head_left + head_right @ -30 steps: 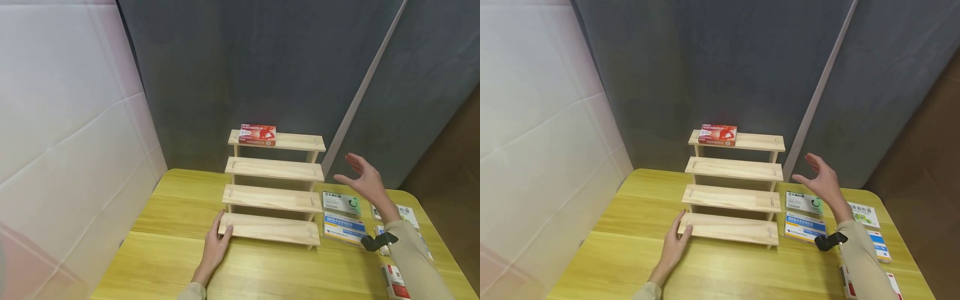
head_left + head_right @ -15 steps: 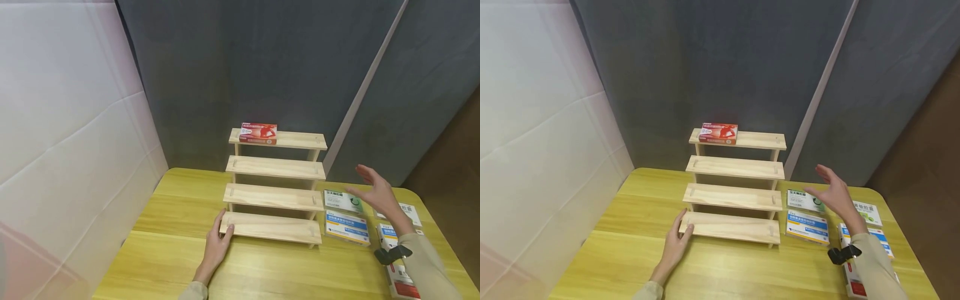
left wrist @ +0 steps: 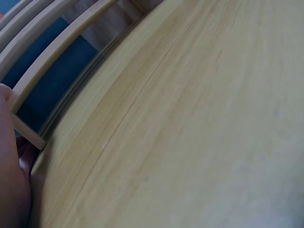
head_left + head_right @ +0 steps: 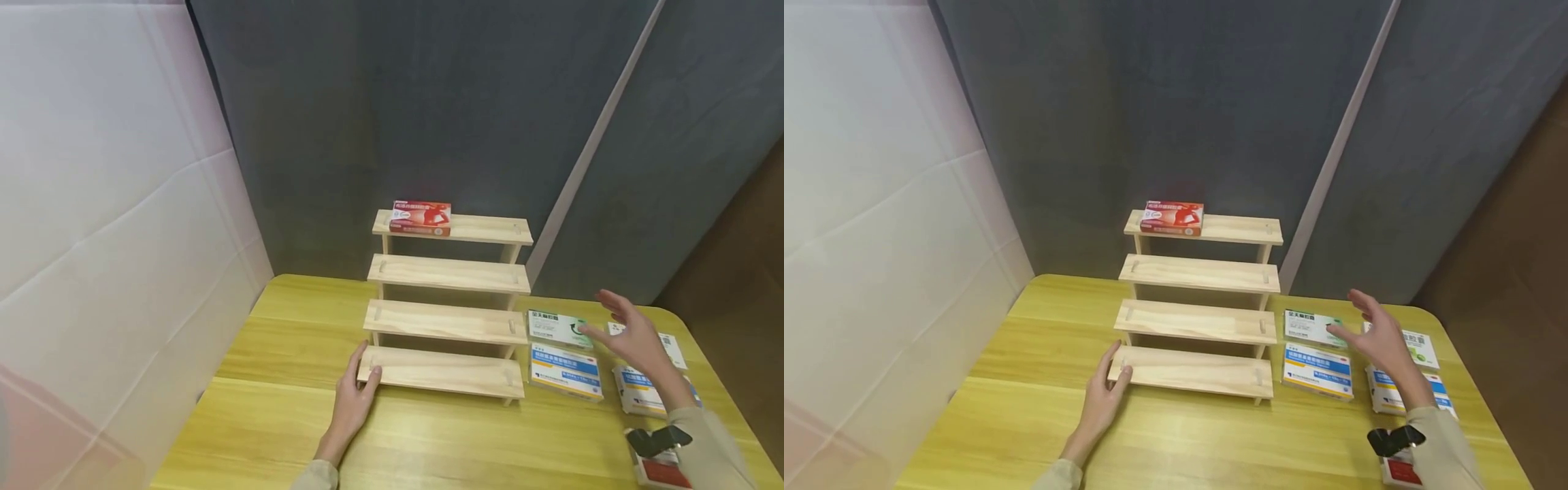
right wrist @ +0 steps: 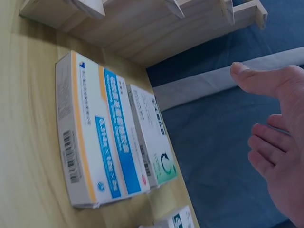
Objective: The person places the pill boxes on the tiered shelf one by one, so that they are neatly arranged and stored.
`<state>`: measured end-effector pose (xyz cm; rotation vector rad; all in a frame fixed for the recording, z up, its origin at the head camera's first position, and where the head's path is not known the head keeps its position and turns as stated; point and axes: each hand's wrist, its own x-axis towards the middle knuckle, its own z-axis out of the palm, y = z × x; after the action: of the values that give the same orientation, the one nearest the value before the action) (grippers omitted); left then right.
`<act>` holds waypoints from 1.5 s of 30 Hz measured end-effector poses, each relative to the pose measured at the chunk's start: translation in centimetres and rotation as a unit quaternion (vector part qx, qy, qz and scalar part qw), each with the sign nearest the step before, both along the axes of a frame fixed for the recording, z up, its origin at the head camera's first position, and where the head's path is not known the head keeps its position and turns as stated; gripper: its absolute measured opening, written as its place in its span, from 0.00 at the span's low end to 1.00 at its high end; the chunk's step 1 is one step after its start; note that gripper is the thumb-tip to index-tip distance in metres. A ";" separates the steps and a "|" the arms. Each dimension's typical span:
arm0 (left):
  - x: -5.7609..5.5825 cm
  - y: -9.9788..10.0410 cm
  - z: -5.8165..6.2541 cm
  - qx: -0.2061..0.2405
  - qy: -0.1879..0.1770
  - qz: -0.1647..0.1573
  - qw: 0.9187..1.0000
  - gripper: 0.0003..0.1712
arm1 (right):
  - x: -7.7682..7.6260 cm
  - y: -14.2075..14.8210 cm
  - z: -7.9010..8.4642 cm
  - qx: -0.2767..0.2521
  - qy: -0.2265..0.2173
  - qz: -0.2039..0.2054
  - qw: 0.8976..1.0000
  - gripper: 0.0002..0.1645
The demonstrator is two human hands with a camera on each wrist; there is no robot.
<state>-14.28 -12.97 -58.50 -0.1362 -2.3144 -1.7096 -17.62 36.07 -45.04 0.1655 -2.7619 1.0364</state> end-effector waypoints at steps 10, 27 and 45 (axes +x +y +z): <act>0.2 0.7 1.5 0.002 -0.008 0.006 1.000 0.33 | 2.2 1.9 -1.4 0.001 -0.011 -0.027 1.000 0.54; -0.1 0.3 -0.4 -0.014 -0.011 0.002 1.000 0.34 | 7.3 4.2 -2.5 0.005 -0.037 -0.061 0.997 0.56; 0.0 -0.2 -0.4 -0.024 -0.005 -0.002 1.000 0.34 | 10.1 6.4 -4.0 0.056 -0.152 -0.079 0.984 0.64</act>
<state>-14.28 -13.13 -58.93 -0.1409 -2.3645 -1.6607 -7.50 42.50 -49.02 -0.2120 -3.0449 0.9357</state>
